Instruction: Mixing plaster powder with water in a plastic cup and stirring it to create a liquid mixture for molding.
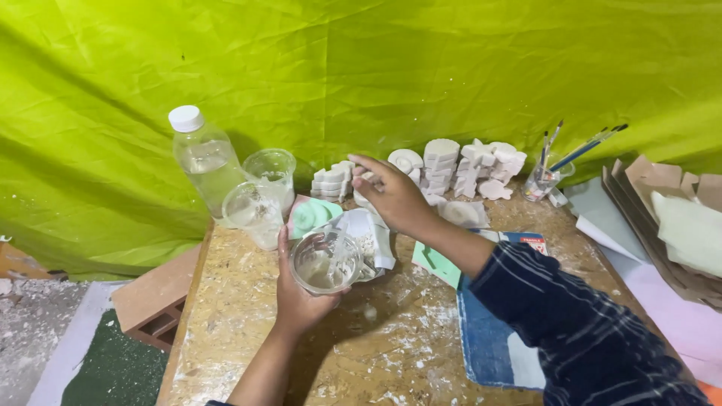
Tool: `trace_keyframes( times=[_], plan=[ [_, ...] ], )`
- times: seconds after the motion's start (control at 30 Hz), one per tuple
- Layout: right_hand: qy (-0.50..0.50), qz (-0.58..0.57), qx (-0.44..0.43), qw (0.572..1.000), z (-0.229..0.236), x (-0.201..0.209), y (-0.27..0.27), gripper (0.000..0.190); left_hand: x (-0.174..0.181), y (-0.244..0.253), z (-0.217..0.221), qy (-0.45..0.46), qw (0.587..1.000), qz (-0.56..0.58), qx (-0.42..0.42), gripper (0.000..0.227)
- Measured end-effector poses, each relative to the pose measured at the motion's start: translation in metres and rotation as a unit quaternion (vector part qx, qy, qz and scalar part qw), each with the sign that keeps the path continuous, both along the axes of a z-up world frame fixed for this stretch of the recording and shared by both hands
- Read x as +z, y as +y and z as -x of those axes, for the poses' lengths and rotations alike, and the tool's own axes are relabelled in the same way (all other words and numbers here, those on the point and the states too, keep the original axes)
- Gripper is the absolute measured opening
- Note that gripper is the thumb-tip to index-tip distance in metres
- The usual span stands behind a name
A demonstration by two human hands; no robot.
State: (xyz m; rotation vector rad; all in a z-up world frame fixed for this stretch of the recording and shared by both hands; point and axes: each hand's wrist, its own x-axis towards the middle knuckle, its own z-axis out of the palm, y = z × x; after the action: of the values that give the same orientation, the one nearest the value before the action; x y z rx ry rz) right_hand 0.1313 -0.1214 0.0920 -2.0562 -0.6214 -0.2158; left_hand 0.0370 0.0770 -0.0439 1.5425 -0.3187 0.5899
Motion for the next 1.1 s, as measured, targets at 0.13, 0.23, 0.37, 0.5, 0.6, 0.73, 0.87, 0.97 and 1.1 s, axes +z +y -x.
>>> trace_keyframes(
  times=[0.13, 0.23, 0.37, 0.5, 0.6, 0.73, 0.87, 0.97, 1.1],
  plan=[
    [0.041, -0.013, -0.045, 0.998, 0.055, -0.005, -0.064, 0.042, 0.014, -0.014, 0.018, -0.005, 0.997, 0.030, -0.065, 0.162],
    [0.123, 0.070, -0.089, 0.986, 0.075, -0.022, -0.104, 0.059, 0.034, -0.039, 0.040, 0.074, 0.993, 0.024, -0.085, 0.134],
    [0.028, 0.045, -0.021, 0.998, 0.090, -0.052, -0.133, 0.072, 0.047, -0.079, 0.050, 0.145, 0.981, -0.069, -0.113, 0.124],
    [-0.054, -0.022, 0.019, 0.998, 0.098, -0.075, -0.145, 0.074, 0.028, -0.108, 0.042, 0.039, 0.979, -0.093, -0.178, 0.111],
    [-0.132, -0.031, -0.011, 0.991, 0.099, -0.088, -0.157, 0.059, 0.053, -0.125, 0.042, -0.022, 0.979, -0.071, -0.190, 0.086],
    [-0.190, 0.008, -0.001, 0.982, 0.110, -0.084, -0.162, 0.041, 0.046, -0.134, 0.043, 0.068, 0.979, -0.056, -0.185, 0.088],
    [-0.336, 0.157, 0.008, 0.929, 0.119, -0.085, -0.159, 0.020, 0.033, -0.136, 0.036, 0.000, 0.975, -0.079, -0.206, 0.069],
    [-0.343, 0.205, 0.025, 0.917, 0.123, -0.090, -0.155, 0.018, 0.004, -0.128, 0.025, -0.075, 0.971, -0.101, -0.205, 0.074],
    [-0.344, 0.146, 0.050, 0.926, 0.118, -0.111, -0.157, 0.011, -0.015, -0.119, 0.017, -0.077, 0.967, -0.155, -0.187, 0.086]
  ],
)
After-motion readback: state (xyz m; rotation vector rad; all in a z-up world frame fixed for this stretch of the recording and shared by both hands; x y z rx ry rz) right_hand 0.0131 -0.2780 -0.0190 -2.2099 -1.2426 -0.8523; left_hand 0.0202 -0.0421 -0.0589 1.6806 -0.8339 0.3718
